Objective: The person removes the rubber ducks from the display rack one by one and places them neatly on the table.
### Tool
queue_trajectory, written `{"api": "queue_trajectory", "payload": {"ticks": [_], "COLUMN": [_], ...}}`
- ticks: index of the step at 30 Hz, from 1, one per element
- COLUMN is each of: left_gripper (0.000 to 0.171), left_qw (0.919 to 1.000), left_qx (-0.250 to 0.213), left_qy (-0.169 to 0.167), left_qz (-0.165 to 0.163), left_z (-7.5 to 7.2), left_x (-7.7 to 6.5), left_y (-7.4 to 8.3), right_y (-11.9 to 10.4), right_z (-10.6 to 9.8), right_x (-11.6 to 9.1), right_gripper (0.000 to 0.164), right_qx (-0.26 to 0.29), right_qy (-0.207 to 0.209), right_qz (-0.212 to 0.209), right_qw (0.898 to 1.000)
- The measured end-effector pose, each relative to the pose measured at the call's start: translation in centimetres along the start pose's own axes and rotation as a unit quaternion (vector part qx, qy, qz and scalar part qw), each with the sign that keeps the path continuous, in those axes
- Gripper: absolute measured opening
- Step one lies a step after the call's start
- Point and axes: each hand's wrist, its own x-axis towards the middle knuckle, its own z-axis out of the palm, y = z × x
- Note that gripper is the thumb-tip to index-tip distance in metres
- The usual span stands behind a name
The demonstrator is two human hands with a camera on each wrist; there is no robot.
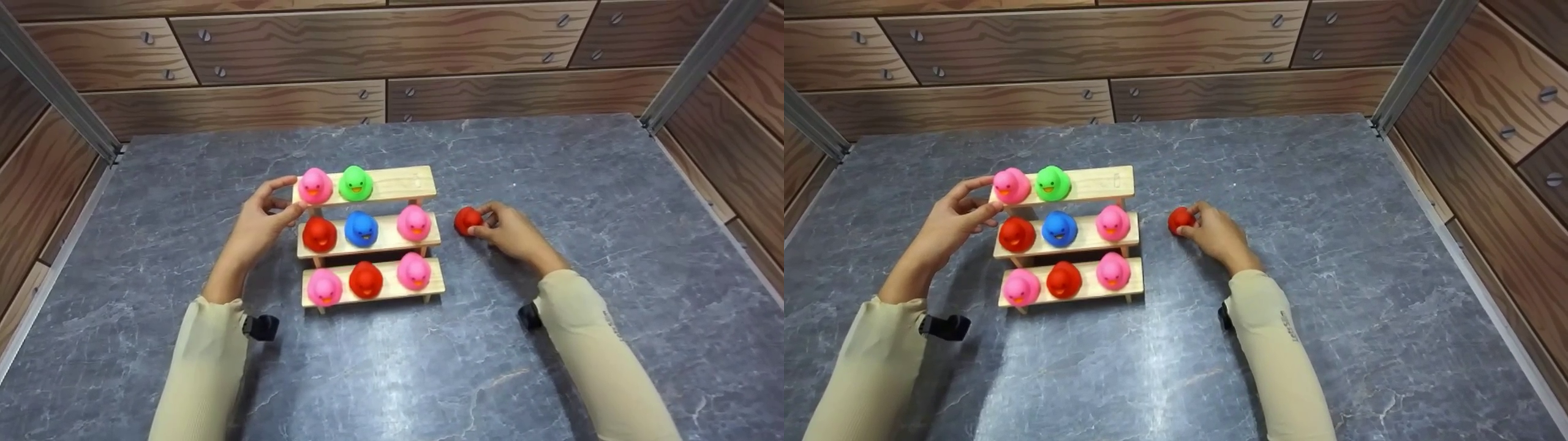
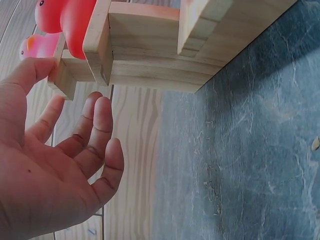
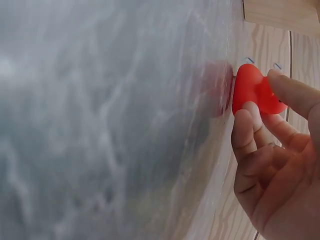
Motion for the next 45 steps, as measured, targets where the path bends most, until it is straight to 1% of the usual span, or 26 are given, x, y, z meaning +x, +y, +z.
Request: {"api": "queue_trajectory", "payload": {"ticks": [6, 13, 18, 24, 26, 29, 33, 36, 40, 45], "left_gripper": [0.054, 0.054, 0.053, 0.054, 0.054, 0.054, 0.055, 0.056, 0.057, 0.057], "left_qw": [1.0, 1.0, 1.0, 1.0, 1.0, 0.9997, 0.9985, 0.9975, 0.9963, 0.9957], "left_qx": [-0.003, 0.001, 0.0, 0.0, -0.002, -0.01, -0.017, -0.025, -0.042, -0.053], "left_qy": [0.004, 0.004, 0.006, 0.004, -0.002, -0.02, -0.05, -0.064, -0.073, -0.072], "left_qz": [0.007, 0.001, -0.001, -0.004, -0.004, -0.009, -0.015, -0.017, -0.02, -0.025], "left_z": [0.0, -0.1, 0.0, 0.0, 0.0, -0.1, -0.3, -0.3, -0.3, -0.4], "left_x": [0.1, 0.1, 0.1, 0.2, 0.2, 0.4, 0.7, 0.8, 1.0, 1.1], "left_y": [-0.1, -0.2, -0.3, -0.2, -0.1, -0.1, -0.3, -0.5, -0.7, -1.0], "right_y": [-0.1, 0.0, 0.0, -1.2, -1.7, -2.5, -3.5, -4.2, -5.2, -6.7], "right_z": [0.1, 0.2, 0.0, -0.9, -1.2, -1.5, -1.7, -1.8, -2.0, -2.0], "right_x": [0.0, 0.1, -0.1, -0.9, -1.1, -1.3, -1.6, -1.8, -2.0, -2.1], "right_gripper": [0.043, 0.043, 0.049, 0.059, 0.059, 0.056, 0.053, 0.052, 0.05, 0.047], "right_qx": [-0.001, 0.012, 0.029, 0.045, 0.046, 0.055, 0.09, 0.124, 0.163, 0.206], "right_qy": [-0.01, -0.012, -0.008, 0.017, 0.023, 0.027, 0.031, 0.031, 0.033, 0.043], "right_qz": [-0.001, -0.005, -0.012, -0.017, -0.016, -0.013, -0.015, -0.024, -0.034, -0.056], "right_qw": [1.0, 1.0, 0.999, 0.999, 0.999, 0.998, 0.995, 0.991, 0.985, 0.976]}}
